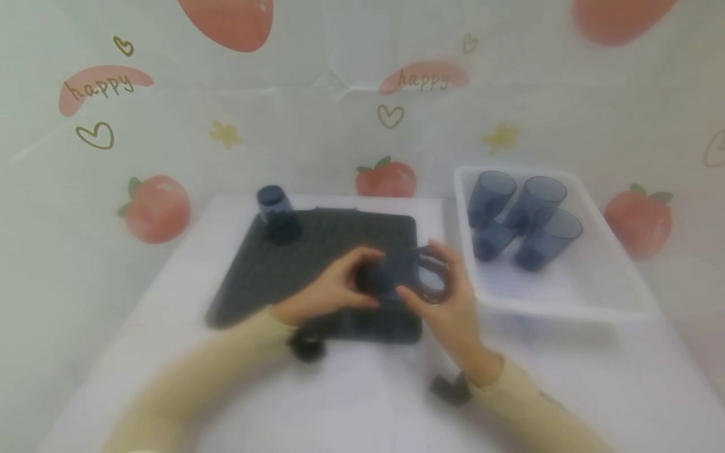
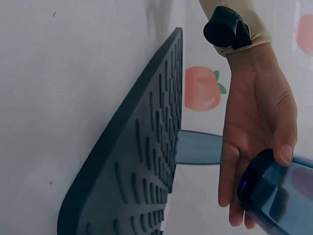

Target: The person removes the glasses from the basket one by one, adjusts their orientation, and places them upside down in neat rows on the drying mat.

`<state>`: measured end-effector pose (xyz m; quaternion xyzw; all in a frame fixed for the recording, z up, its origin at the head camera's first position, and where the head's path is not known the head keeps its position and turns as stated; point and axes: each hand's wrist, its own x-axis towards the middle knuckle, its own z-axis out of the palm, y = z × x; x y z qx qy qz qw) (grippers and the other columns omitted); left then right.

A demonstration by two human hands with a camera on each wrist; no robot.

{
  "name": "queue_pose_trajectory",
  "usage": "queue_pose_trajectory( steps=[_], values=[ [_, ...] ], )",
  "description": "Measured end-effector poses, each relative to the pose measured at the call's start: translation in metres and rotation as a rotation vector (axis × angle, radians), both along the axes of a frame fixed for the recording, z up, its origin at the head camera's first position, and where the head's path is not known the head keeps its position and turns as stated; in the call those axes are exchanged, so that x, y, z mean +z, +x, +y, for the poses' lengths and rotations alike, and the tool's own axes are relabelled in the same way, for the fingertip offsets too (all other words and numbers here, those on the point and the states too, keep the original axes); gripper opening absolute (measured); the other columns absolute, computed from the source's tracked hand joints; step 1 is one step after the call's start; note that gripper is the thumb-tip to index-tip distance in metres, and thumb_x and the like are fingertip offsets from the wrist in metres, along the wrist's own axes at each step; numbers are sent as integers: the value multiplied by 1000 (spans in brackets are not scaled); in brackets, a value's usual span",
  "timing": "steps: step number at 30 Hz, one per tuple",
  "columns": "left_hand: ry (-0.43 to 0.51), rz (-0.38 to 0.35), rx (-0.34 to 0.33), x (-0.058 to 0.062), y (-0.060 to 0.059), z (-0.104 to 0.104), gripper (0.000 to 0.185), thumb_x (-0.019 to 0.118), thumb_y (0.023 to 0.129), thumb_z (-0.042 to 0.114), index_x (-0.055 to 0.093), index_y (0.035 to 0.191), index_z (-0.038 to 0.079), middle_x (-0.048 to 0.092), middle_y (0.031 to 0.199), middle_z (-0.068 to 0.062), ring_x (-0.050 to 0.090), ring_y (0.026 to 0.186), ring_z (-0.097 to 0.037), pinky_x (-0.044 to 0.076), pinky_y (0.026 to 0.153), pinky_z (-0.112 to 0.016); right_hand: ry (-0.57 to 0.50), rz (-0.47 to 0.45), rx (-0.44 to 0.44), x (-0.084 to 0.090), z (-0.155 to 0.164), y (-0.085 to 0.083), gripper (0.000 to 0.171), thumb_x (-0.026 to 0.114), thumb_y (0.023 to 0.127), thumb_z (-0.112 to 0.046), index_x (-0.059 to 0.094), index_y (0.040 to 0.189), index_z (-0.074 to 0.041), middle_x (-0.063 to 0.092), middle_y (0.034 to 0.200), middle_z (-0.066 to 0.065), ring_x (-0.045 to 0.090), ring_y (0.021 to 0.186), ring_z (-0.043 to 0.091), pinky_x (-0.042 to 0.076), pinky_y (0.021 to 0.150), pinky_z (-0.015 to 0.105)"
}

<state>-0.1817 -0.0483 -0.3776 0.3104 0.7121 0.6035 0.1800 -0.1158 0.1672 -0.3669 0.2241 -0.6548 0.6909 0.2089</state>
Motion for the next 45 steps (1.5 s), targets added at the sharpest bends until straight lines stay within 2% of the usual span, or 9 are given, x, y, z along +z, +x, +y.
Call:
queue_pose_trajectory(
  steps=[10, 17, 21, 25, 30, 35, 38, 45],
  values=[
    [-15, 60, 52, -2, 1, -1, 73, 82, 72, -3, 48, 135, 12, 50, 128, -9, 52, 106, -19, 55, 85, -24, 42, -5, 11, 5, 0, 1, 81, 65, 69, 28, 35, 141, 9, 45, 128, 6, 58, 115, 13, 55, 81, 18],
    [3, 60, 68, -7, 0, -7, 73, 85, 70, 2, 53, 134, 16, 54, 124, -5, 53, 98, -19, 53, 77, -23, 85, -97, 42, 6, 6, 2, 84, 67, 69, 28, 33, 142, 5, 43, 128, 10, 56, 114, 13, 56, 80, 18],
    [54, 50, 68, -8, -3, -11, 72, 85, 70, 1, 54, 133, 15, 53, 130, -3, 56, 105, -22, 56, 84, -28, 152, -161, 24, 6, 9, 3, 88, 71, 68, 25, 32, 143, 1, 43, 129, 13, 54, 111, 14, 55, 80, 17],
    [99, 46, 69, -4, -4, -16, 72, 85, 69, -1, 55, 133, 13, 53, 133, -5, 56, 111, -26, 57, 87, -35, 192, -197, 21, 4, 13, 3, 90, 74, 66, 24, 31, 142, 2, 45, 127, 10, 56, 105, 11, 56, 78, 17],
    [121, 51, 84, 3, -4, -20, 71, 85, 68, -4, 56, 130, 13, 54, 129, -7, 59, 107, -26, 58, 85, -37, 188, -214, 64, 2, 16, 3, 90, 75, 64, 24, 33, 141, 1, 45, 130, 4, 58, 105, 9, 58, 76, 21],
    [181, 12, 80, 11, -2, -23, 70, 82, 67, -11, 55, 130, 7, 54, 126, -11, 62, 104, -27, 58, 85, -40, 299, -262, 37, 1, 17, 3, 88, 79, 69, 14, 32, 142, -4, 41, 136, -3, 55, 111, 6, 55, 80, 18],
    [212, -8, 78, 15, -1, -23, 69, 80, 67, -13, 54, 129, 4, 54, 127, -13, 64, 104, -27, 57, 85, -42, 354, -279, 26, 0, 17, 3, 87, 80, 71, 8, 31, 142, -4, 39, 137, -1, 53, 112, 6, 53, 83, 18],
    [294, -31, 54, 20, 0, -22, 71, 76, 66, -19, 50, 130, -2, 52, 127, -13, 64, 102, -26, 57, 84, -44, 390, -291, 48, -2, 16, 2, 86, 82, 71, 5, 33, 141, -4, 38, 138, 6, 52, 111, 7, 54, 83, 20]
  ],
)
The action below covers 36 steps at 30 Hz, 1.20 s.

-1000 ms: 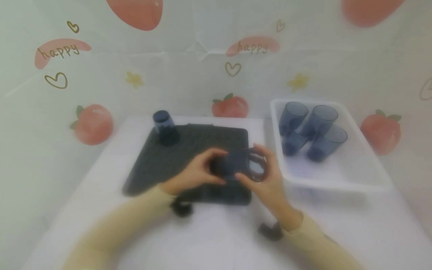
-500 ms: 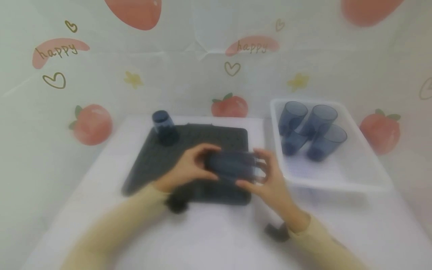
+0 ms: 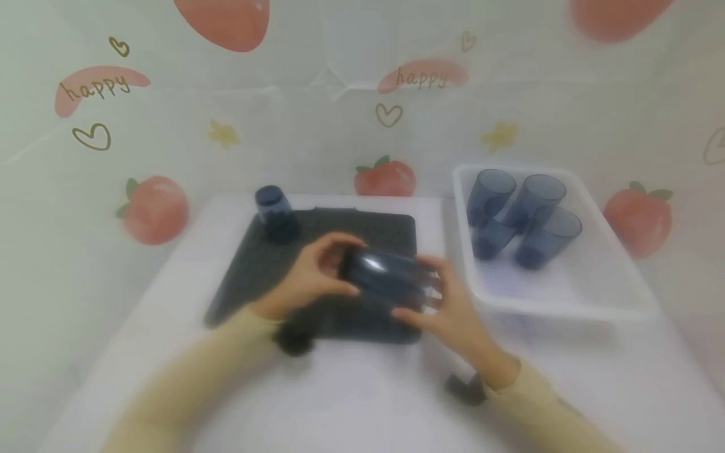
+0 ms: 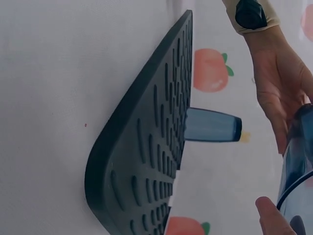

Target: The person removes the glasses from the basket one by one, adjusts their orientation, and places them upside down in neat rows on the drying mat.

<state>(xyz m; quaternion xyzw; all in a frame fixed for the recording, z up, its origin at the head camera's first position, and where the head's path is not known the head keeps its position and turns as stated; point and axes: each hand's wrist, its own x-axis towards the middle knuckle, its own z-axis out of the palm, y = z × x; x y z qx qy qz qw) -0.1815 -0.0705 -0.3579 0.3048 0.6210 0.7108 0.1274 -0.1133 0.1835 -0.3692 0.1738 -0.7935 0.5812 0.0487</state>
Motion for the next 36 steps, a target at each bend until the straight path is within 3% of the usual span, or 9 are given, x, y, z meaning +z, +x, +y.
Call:
queue_pose_trajectory(
  steps=[9, 19, 29, 36],
  values=[
    [115, 13, -54, -1, 0, 2, 72, 82, 70, -7, 48, 133, -1, 54, 128, -7, 60, 112, -20, 56, 89, -37, -19, -6, 40, -4, -3, -1, 87, 83, 70, 6, 32, 141, -2, 38, 137, 7, 53, 110, 4, 55, 81, 21],
    [121, -10, -69, -1, 1, 6, 72, 82, 72, -2, 44, 133, -7, 54, 125, -6, 57, 112, -16, 52, 96, -31, -50, -28, 42, -7, -8, 1, 86, 82, 69, 7, 33, 139, -1, 41, 134, 7, 53, 111, 2, 56, 79, 22],
    [172, 36, -117, -2, 0, 7, 65, 83, 73, 2, 49, 129, 1, 57, 132, -8, 54, 120, -22, 51, 99, -33, 15, -30, 39, -5, -8, 0, 86, 83, 71, 2, 33, 140, -1, 42, 136, 14, 52, 110, -3, 57, 80, 25],
    [176, 33, -100, 2, 1, 8, 68, 83, 73, 0, 48, 131, -1, 56, 133, -12, 53, 124, -23, 50, 99, -36, 61, -43, 28, -5, -8, -1, 86, 85, 71, -3, 33, 139, -3, 41, 137, 12, 51, 115, 11, 55, 83, 22]
  ],
)
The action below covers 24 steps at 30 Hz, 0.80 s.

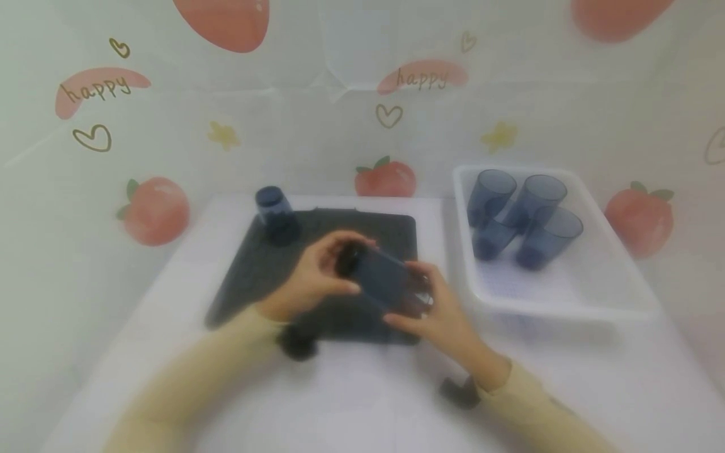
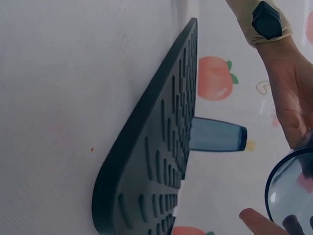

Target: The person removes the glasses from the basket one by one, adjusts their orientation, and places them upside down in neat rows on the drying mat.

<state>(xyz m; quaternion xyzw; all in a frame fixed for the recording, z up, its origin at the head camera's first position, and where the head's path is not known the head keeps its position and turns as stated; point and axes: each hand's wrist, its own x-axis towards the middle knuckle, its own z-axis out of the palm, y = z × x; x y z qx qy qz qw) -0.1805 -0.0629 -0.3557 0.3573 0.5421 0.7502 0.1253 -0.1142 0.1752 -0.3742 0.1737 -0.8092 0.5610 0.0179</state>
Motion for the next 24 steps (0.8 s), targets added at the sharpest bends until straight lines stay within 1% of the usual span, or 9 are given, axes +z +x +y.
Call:
queue_pose_trajectory(
  steps=[2, 5, 8, 11, 15, 19, 24],
  values=[
    [-1, 7, -2, 1, 1, 0, 69, 83, 73, 0, 48, 132, -2, 55, 133, -11, 53, 123, -23, 50, 99, -36, 30, -4, -7, 0, 0, 0, 86, 86, 71, -6, 34, 139, -3, 40, 138, 11, 48, 118, 17, 55, 85, 24],
    [-3, 27, -8, 3, 2, 1, 70, 83, 73, 2, 47, 133, -4, 55, 133, -12, 54, 123, -23, 50, 99, -35, 64, 2, -8, -2, 0, 0, 86, 87, 71, -10, 35, 139, -3, 39, 140, 11, 45, 123, 25, 55, 86, 34],
    [-10, 51, -14, 5, 3, 1, 71, 83, 74, 4, 45, 134, -7, 55, 133, -14, 54, 121, -23, 51, 98, -33, 92, 13, -6, -2, 0, 0, 86, 87, 71, -12, 35, 139, -4, 40, 140, 11, 45, 124, 28, 55, 84, 43],
    [-15, 64, -13, 7, 3, 1, 72, 83, 74, 4, 44, 134, -9, 55, 133, -15, 54, 121, -22, 51, 98, -33, 113, 15, 1, -2, 1, 0, 86, 87, 72, -14, 36, 140, -6, 41, 140, 11, 46, 124, 31, 54, 84, 48],
    [-25, 83, 0, 9, 2, -1, 72, 83, 75, 5, 44, 133, -10, 54, 133, -15, 54, 120, -22, 51, 98, -34, 118, -2, 25, 0, 3, 0, 85, 86, 73, -14, 35, 141, -9, 41, 143, 12, 48, 125, 35, 52, 90, 56],
    [-37, 93, 21, 10, 0, -5, 72, 83, 75, 7, 44, 133, -10, 54, 132, -14, 54, 120, -23, 52, 97, -35, 117, -3, 48, 1, 6, 1, 83, 85, 74, -13, 36, 141, -7, 41, 144, 14, 50, 125, 38, 48, 95, 56],
    [-44, 90, 46, 11, -2, -9, 71, 83, 75, 6, 45, 134, -9, 54, 133, -15, 54, 121, -23, 52, 97, -34, 119, -21, 56, -1, 10, 1, 77, 83, 76, -12, 39, 138, -6, 46, 139, 15, 51, 123, 39, 48, 96, 56]
  ],
)
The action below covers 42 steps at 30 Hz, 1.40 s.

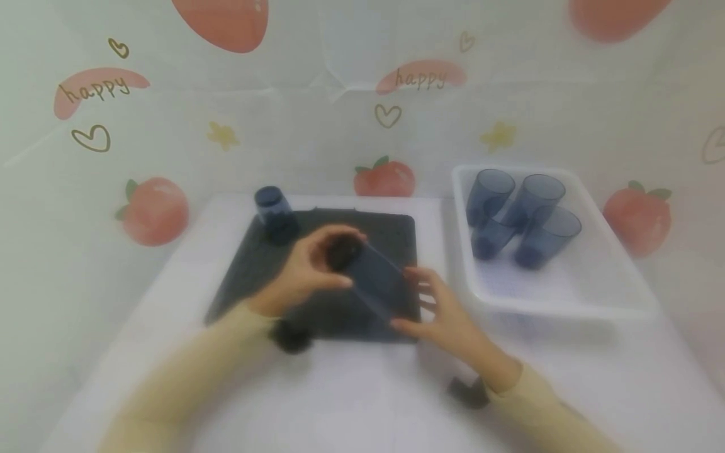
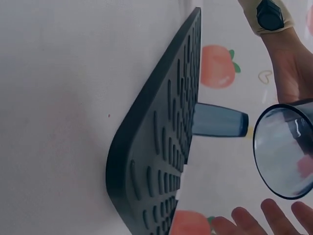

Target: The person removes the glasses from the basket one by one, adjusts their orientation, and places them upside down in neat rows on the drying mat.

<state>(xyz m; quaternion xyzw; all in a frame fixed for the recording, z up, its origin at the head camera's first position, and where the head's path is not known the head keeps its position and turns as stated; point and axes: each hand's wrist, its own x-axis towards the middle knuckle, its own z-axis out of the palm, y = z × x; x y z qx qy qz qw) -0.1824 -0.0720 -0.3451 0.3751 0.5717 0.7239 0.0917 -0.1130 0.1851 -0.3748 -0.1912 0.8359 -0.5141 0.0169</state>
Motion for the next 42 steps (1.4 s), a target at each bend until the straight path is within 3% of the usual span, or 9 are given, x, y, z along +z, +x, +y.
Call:
queue_pose_trajectory(
  steps=[12, 18, 23, 30, 42],
  values=[
    [-46, 28, 32, 0, -3, -9, 71, 82, 74, 2, 46, 135, -9, 56, 132, -7, 55, 121, -19, 49, 101, -31, 137, -28, -39, -4, 7, 3, 41, 77, 84, -22, 57, 119, -10, 64, 113, 9, 66, 101, 28, 56, 86, 49],
    [-77, 23, 74, -2, -5, -11, 70, 81, 74, -3, 46, 135, -8, 54, 133, -13, 56, 120, -17, 48, 102, -33, 169, -36, -27, -5, 7, 4, 31, 75, 86, -20, 61, 113, -12, 66, 108, 6, 67, 98, 26, 56, 85, 47],
    [-96, 13, 107, -5, -8, -12, 70, 79, 74, -6, 46, 135, -7, 53, 133, -19, 56, 120, -17, 47, 103, -33, 172, -32, -19, -8, 6, 4, 27, 74, 86, -18, 62, 110, -11, 67, 106, 4, 67, 95, 23, 57, 83, 44],
    [-121, -22, 168, -8, -12, -17, 69, 79, 75, -4, 48, 137, -1, 56, 131, -11, 56, 120, -18, 48, 101, -31, 197, -50, -10, -7, 3, 5, 28, 74, 86, -18, 63, 109, -7, 68, 106, 8, 68, 94, 20, 57, 83, 43],
    [-150, -54, 284, -15, -26, -24, 66, 75, 77, -8, 50, 137, 4, 56, 128, -11, 56, 117, -18, 50, 98, -28, 213, -35, -6, -8, 2, 6, 25, 73, 88, -20, 64, 108, -9, 69, 107, 4, 68, 92, 18, 58, 81, 40]
  ],
)
